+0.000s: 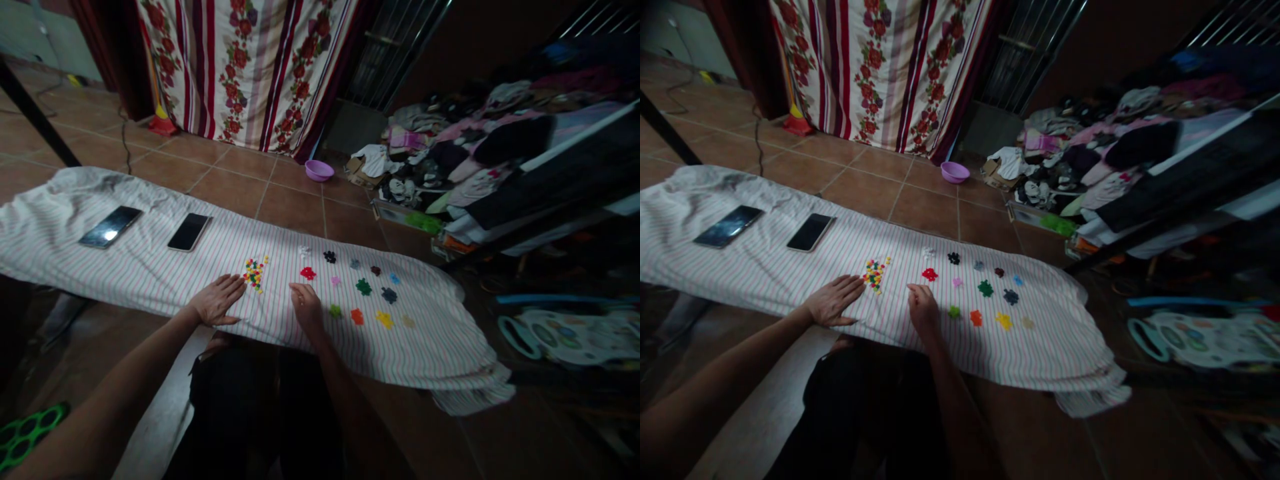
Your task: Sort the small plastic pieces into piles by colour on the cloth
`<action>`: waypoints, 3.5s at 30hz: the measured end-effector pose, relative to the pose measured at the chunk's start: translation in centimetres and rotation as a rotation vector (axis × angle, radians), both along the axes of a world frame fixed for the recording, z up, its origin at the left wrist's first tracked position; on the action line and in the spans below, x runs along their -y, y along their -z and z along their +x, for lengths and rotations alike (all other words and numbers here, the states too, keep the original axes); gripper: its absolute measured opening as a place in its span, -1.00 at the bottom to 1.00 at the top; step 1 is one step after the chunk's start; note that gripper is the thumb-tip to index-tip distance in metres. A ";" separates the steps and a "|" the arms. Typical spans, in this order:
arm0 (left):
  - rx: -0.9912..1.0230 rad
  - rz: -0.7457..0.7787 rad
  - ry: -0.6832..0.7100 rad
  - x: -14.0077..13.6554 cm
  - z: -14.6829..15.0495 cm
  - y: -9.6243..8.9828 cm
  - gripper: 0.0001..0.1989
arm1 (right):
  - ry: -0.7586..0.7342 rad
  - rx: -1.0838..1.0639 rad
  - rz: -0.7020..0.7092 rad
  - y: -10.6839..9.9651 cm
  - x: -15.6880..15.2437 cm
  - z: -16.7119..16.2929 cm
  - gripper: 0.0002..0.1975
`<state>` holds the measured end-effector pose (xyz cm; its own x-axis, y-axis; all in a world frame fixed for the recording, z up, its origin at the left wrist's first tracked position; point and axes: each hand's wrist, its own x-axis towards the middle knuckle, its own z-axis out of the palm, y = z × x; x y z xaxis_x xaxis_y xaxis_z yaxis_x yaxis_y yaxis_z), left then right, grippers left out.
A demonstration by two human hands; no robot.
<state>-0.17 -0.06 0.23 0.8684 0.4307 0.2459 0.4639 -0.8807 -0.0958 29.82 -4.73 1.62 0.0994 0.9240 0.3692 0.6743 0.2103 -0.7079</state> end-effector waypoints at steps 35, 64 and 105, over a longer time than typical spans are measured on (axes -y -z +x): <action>0.021 0.017 -0.001 -0.1 0.1 0.6 -0.19 | 0.048 -0.258 -0.082 3.4 -6.9 -6.9 -0.75; 0.039 0.026 0.007 0.0 0.1 0.2 -0.21 | 0.130 -0.398 -0.144 2.0 -6.6 -4.1 -0.81; 0.034 0.002 0.000 0.0 0.0 0.3 -0.19 | 0.327 0.022 0.074 2.6 -4.5 4.8 -0.82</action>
<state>-0.13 -0.04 -0.08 0.8597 0.4299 0.2760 0.4666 -0.8807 -0.0818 34.57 -0.22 -0.97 0.3776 0.8152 0.4391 0.7292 0.0304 -0.6836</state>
